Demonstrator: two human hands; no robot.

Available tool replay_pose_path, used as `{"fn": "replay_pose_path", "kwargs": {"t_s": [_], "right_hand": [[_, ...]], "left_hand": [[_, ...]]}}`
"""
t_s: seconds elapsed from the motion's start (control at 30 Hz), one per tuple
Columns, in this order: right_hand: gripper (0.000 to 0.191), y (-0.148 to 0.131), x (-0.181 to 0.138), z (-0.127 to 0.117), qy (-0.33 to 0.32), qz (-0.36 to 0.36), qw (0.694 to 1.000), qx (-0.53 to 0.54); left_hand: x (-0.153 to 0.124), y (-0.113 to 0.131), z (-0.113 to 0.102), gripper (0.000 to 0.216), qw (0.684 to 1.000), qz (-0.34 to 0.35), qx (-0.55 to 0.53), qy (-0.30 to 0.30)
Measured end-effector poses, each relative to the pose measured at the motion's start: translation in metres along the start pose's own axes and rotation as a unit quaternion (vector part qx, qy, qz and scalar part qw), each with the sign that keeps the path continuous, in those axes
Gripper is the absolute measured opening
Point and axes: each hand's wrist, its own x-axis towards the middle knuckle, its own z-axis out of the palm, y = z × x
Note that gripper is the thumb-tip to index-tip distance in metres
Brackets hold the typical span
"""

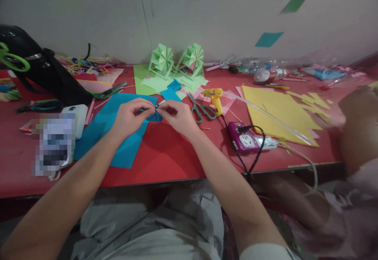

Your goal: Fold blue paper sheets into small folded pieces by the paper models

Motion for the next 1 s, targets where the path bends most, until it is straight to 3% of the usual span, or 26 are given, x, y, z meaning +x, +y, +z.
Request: {"fn": "replay_pose_path", "kwargs": {"t_s": [0.23, 0.5, 0.77, 1.0], "right_hand": [[0.019, 0.0052, 0.002, -0.0025, 0.004, -0.041, 0.999, -0.033], [0.021, 0.0053, 0.0009, -0.0025, -0.01, -0.036, 0.998, -0.053], [0.02, 0.0051, 0.0017, -0.0044, 0.009, -0.045, 0.998, -0.043], [0.018, 0.0057, 0.0006, -0.003, 0.0, -0.057, 0.997, -0.053]], "left_hand": [[0.0007, -0.0028, 0.0021, 0.011, 0.999, -0.017, -0.026, 0.034], [0.0013, -0.0026, 0.0001, 0.006, 0.999, 0.004, -0.031, 0.039], [0.0021, -0.0032, -0.0019, 0.009, 0.995, -0.043, -0.057, 0.063], [0.0023, -0.0027, -0.0027, 0.006, 0.998, -0.008, -0.016, 0.068]]}}
